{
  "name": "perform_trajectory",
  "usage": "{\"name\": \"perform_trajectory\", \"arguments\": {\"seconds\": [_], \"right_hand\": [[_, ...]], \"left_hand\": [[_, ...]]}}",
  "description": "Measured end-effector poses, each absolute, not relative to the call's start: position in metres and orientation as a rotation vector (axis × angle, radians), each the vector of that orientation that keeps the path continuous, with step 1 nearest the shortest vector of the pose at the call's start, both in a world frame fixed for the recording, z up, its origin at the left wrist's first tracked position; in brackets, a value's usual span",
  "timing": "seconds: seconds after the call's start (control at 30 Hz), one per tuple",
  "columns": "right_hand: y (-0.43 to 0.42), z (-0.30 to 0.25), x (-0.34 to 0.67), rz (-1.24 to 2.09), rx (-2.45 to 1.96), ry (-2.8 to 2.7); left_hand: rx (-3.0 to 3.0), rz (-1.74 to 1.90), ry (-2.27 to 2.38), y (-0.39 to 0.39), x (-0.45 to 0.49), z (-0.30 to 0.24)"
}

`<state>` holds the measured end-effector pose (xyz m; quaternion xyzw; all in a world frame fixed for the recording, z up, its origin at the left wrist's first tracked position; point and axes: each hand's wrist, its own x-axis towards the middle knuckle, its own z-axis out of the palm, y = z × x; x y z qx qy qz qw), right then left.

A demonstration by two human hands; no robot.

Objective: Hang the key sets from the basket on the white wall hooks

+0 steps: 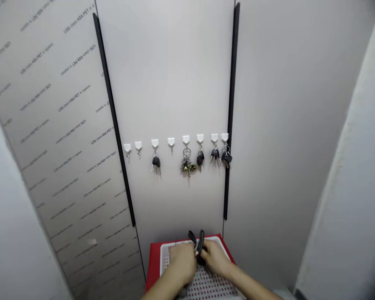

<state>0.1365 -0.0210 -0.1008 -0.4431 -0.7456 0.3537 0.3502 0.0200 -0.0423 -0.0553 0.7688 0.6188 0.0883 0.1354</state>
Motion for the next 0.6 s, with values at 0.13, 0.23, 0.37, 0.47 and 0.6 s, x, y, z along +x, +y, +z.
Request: {"name": "perform_trajectory", "arguments": {"seconds": [0.13,0.23,0.37,0.47,0.6], "right_hand": [[-0.014,-0.101,0.144,0.863,-1.246,-2.076],[-0.001,-0.073,0.148,0.637,-1.333,-2.044],[0.018,0.003,0.147,0.21,-1.218,-1.709],[0.031,0.059,0.141,-0.062,-1.084,-1.533],[0.047,0.092,0.125,-0.207,-1.147,-1.409]], "left_hand": [[2.245,-0.014,1.927,-0.037,0.021,-0.054],[2.258,-0.048,1.933,-0.033,0.013,-0.063],[2.234,0.129,1.915,-0.021,-0.007,-0.049],[2.07,0.621,1.998,-0.002,-0.029,-0.005],[1.656,1.355,1.995,0.029,-0.055,0.06]]}}
